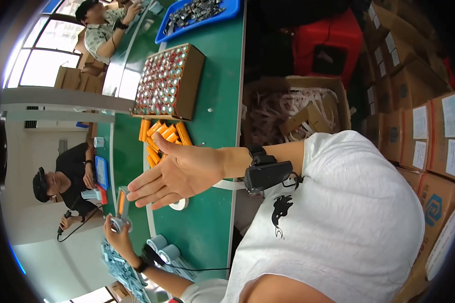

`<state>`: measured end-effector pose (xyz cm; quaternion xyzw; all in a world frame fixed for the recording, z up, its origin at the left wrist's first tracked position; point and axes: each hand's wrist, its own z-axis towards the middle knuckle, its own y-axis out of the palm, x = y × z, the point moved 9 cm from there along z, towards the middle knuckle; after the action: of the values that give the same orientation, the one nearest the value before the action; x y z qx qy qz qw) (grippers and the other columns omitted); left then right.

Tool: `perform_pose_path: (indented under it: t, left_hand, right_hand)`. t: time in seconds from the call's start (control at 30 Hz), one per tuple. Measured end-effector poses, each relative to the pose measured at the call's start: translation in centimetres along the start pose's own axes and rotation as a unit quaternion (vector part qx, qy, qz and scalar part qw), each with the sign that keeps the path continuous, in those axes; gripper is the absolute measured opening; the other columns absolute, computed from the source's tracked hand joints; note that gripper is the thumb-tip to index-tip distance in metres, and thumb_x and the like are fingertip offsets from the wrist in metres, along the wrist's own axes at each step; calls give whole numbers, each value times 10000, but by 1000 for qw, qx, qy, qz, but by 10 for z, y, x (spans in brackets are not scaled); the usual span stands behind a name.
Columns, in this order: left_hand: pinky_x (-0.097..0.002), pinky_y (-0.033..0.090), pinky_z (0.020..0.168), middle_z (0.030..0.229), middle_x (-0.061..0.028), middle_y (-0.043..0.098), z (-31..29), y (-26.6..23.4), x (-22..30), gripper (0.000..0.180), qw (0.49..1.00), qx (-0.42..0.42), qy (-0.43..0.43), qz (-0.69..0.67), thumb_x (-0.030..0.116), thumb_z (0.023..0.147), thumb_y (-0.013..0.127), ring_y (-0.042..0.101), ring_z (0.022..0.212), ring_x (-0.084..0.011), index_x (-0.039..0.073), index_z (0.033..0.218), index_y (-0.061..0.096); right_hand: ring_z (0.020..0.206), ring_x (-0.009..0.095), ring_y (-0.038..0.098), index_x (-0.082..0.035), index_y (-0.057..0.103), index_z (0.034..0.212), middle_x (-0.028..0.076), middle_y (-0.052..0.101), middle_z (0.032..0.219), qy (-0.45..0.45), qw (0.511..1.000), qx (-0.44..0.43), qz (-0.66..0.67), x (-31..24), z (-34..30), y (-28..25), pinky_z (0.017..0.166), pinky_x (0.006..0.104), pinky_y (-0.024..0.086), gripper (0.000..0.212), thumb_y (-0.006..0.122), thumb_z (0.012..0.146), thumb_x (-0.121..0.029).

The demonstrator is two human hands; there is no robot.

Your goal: The person applies tape to batteries and inserts them into fan housings, then pulls more tape from a roll and discards the used backing into a box.

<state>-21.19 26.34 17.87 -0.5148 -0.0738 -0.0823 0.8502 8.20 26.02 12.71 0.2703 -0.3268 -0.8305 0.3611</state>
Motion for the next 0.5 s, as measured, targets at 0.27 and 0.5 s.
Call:
perform_pose_path:
  t: [0.27, 0.5]
  left_hand:
    - [-390, 375, 896, 1187, -176, 480, 42, 139, -211, 732, 969, -91, -164, 160, 238, 645, 742, 457, 1085, -331, 32, 1268, 417]
    - [-442, 291, 983, 1281, -187, 394, 16, 138, 35, 695, 967, -220, 129, -18, 230, 708, 711, 353, 1181, -374, 23, 1282, 379]
  right_hand:
    - [1254, 288, 358, 59, 256, 1336, 215, 311, 1370, -20, 989, 76, -128, -25, -3, 6, 1021, 362, 329, 768, 461, 855, -504]
    - [723, 264, 659, 44, 612, 942, 221, 628, 949, -17, 835, 367, -410, -83, -70, -85, 566, 277, 537, 444, 548, 851, -386]
